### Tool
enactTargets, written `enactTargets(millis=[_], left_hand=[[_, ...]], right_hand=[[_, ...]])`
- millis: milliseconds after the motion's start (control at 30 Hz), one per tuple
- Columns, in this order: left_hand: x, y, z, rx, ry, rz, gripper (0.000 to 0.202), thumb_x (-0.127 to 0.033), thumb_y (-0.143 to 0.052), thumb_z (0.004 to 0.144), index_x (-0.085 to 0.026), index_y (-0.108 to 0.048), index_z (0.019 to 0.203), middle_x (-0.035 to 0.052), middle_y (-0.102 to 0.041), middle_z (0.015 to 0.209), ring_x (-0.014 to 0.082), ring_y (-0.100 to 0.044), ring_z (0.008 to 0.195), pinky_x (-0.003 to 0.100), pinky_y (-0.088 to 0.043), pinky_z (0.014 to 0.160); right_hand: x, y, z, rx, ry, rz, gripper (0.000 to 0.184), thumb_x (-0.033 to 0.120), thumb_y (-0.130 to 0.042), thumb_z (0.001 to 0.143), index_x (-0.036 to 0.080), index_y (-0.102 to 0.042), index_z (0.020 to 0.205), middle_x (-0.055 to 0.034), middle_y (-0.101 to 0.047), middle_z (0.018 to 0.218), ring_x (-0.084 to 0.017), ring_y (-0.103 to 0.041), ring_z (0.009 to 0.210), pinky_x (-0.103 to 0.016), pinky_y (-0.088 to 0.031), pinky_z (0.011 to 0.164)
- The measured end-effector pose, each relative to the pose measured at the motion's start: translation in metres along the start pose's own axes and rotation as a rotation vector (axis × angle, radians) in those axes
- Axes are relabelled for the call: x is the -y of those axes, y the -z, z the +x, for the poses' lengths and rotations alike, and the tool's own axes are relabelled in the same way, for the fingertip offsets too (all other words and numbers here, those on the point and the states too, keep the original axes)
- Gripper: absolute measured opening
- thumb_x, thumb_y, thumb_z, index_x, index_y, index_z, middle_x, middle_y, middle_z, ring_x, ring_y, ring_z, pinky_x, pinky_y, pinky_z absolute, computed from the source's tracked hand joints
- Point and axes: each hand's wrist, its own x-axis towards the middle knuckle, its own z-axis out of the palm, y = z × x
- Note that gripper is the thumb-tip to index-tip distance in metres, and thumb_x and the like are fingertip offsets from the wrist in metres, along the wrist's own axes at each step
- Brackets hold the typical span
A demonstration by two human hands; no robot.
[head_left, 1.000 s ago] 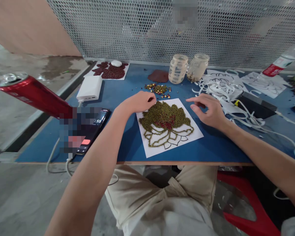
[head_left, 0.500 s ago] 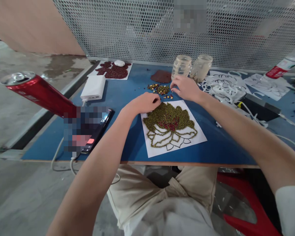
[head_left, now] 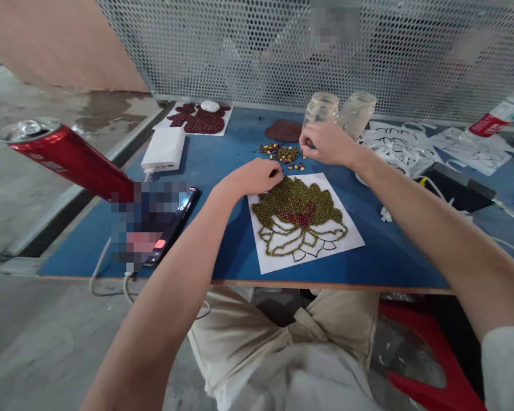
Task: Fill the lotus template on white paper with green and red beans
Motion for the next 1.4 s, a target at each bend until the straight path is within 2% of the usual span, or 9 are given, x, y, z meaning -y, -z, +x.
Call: enactTargets(millis=[100, 200, 267, 367, 500, 633, 867, 1167, 1400], left_hand=[[-0.001, 0.001, 0.000, 0.002, 0.002, 0.014, 0.027, -0.030, -0.049, 0.102, -0.020, -0.074, 0.097, 0.0075, -0.077, 0.088, 0.0200, -0.064, 0.077, 0.035, -0.043, 0.073], [-0.003, 0.002, -0.001, 0.007, 0.011, 0.017, 0.026, -0.029, -0.049, 0.102, -0.021, -0.072, 0.093, 0.0066, -0.076, 0.087, 0.0193, -0.064, 0.077, 0.034, -0.043, 0.073], [-0.004, 0.001, -0.001, -0.002, 0.027, 0.009, 0.025, -0.031, -0.050, 0.102, -0.021, -0.071, 0.091, 0.0068, -0.077, 0.090, 0.0197, -0.066, 0.081, 0.034, -0.044, 0.074], [-0.004, 0.000, 0.000, -0.003, 0.045, -0.001, 0.027, -0.032, -0.049, 0.102, -0.021, -0.070, 0.090, 0.0068, -0.079, 0.092, 0.0201, -0.067, 0.081, 0.034, -0.045, 0.075], [0.000, -0.001, 0.000, 0.003, 0.023, -0.006, 0.028, -0.035, -0.050, 0.103, -0.021, -0.073, 0.097, 0.0062, -0.080, 0.097, 0.0200, -0.068, 0.083, 0.034, -0.045, 0.077], [0.005, -0.001, 0.002, 0.005, 0.004, 0.006, 0.032, -0.038, -0.049, 0.104, -0.022, -0.076, 0.103, 0.0065, -0.080, 0.100, 0.0209, -0.069, 0.086, 0.035, -0.045, 0.078], [0.005, -0.001, 0.002, 0.022, 0.018, 0.003, 0.037, -0.042, -0.047, 0.104, -0.023, -0.078, 0.109, 0.0069, -0.080, 0.102, 0.0221, -0.069, 0.088, 0.035, -0.046, 0.079], [0.004, 0.000, 0.002, 0.015, 0.008, 0.011, 0.034, -0.040, -0.047, 0.104, -0.022, -0.077, 0.105, 0.0063, -0.081, 0.102, 0.0218, -0.070, 0.090, 0.035, -0.047, 0.081], [0.005, 0.000, 0.002, 0.018, 0.021, 0.003, 0.034, -0.041, -0.047, 0.105, -0.023, -0.075, 0.104, 0.0055, -0.080, 0.099, 0.0208, -0.069, 0.086, 0.034, -0.046, 0.077]], right_hand=[[0.024, 0.026, -0.025, -0.103, 0.034, 0.204, 0.007, 0.023, -0.061, 0.094, 0.022, -0.068, 0.096, -0.0092, -0.072, 0.101, -0.025, -0.061, 0.091, -0.040, -0.046, 0.084], [0.063, 0.045, -0.061, -0.045, 0.150, 0.380, 0.006, 0.023, -0.063, 0.096, 0.023, -0.064, 0.091, -0.0052, -0.070, 0.095, -0.021, -0.060, 0.085, -0.037, -0.046, 0.081], [0.088, 0.048, -0.084, 0.053, 0.232, 0.438, 0.009, 0.022, -0.062, 0.099, 0.023, -0.064, 0.090, -0.0036, -0.069, 0.093, -0.020, -0.061, 0.085, -0.036, -0.045, 0.082], [0.109, 0.039, -0.108, 0.084, 0.328, 0.437, 0.011, 0.021, -0.060, 0.104, 0.023, -0.065, 0.094, -0.0033, -0.069, 0.093, -0.019, -0.061, 0.084, -0.034, -0.045, 0.082], [0.112, 0.026, -0.119, 0.119, 0.389, 0.354, 0.010, 0.017, -0.060, 0.104, 0.021, -0.067, 0.097, -0.0030, -0.067, 0.091, -0.018, -0.056, 0.080, -0.033, -0.042, 0.079], [0.112, 0.022, -0.121, 0.148, 0.419, 0.320, 0.014, 0.021, -0.059, 0.108, 0.021, -0.069, 0.098, -0.0023, -0.068, 0.091, -0.017, -0.050, 0.075, -0.033, -0.040, 0.078], [0.111, 0.026, -0.121, 0.195, 0.395, 0.392, 0.020, 0.026, -0.055, 0.113, 0.019, -0.073, 0.107, -0.0070, -0.073, 0.101, -0.020, -0.061, 0.088, -0.034, -0.044, 0.083], [0.110, 0.031, -0.120, 0.215, 0.161, 0.582, 0.015, 0.034, -0.067, 0.107, 0.021, -0.070, 0.101, -0.0060, -0.073, 0.103, -0.020, -0.065, 0.089, -0.035, -0.046, 0.082], [0.121, 0.027, -0.118, 0.244, 0.076, 0.612, 0.018, 0.037, -0.074, 0.102, 0.022, -0.068, 0.093, -0.0042, -0.072, 0.096, -0.020, -0.062, 0.085, -0.036, -0.043, 0.079]])
